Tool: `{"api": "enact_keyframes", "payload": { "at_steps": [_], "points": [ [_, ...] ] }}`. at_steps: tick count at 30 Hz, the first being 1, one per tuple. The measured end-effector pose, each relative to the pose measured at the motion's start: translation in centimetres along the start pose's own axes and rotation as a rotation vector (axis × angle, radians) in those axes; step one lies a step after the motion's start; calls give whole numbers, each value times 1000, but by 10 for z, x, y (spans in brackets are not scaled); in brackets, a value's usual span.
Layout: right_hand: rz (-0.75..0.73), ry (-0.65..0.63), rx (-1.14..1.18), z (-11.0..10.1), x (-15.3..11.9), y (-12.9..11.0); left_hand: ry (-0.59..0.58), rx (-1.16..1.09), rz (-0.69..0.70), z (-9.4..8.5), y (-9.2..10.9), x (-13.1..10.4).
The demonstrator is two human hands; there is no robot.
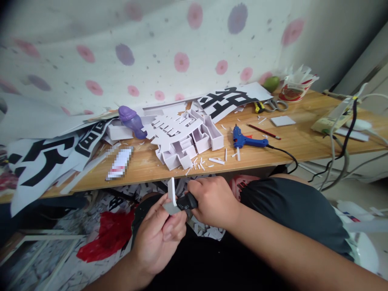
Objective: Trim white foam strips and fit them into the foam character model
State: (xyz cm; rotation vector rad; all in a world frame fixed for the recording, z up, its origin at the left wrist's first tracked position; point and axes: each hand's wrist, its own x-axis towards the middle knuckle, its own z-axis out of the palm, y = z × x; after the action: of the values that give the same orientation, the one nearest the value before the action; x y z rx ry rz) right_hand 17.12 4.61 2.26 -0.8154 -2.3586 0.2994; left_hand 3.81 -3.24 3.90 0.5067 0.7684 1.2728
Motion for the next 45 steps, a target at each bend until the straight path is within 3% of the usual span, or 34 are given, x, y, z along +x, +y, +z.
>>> {"api": "enact_keyframes", "payload": {
  "at_steps": [11,18,26,33,39,45],
  "points": [
    [27,-29,11,3,3,1,-9,45,2,0,0,-2],
    [105,-34,-12,0,6,9,-82,45,-19,0,-7,-8],
    [16,-37,44,2,-1,1,-80,22,-6,-3,-4,-9],
    [79,-20,34,-1,0,4,-176,23,1,-4,-7,-12],
    [9,-12,58,0,-3,2,-196,29,11,-9,-7,-14],
    [37,14,36,2,-1,5,-221,25,12,-11,-9,-12]
  ]
}}
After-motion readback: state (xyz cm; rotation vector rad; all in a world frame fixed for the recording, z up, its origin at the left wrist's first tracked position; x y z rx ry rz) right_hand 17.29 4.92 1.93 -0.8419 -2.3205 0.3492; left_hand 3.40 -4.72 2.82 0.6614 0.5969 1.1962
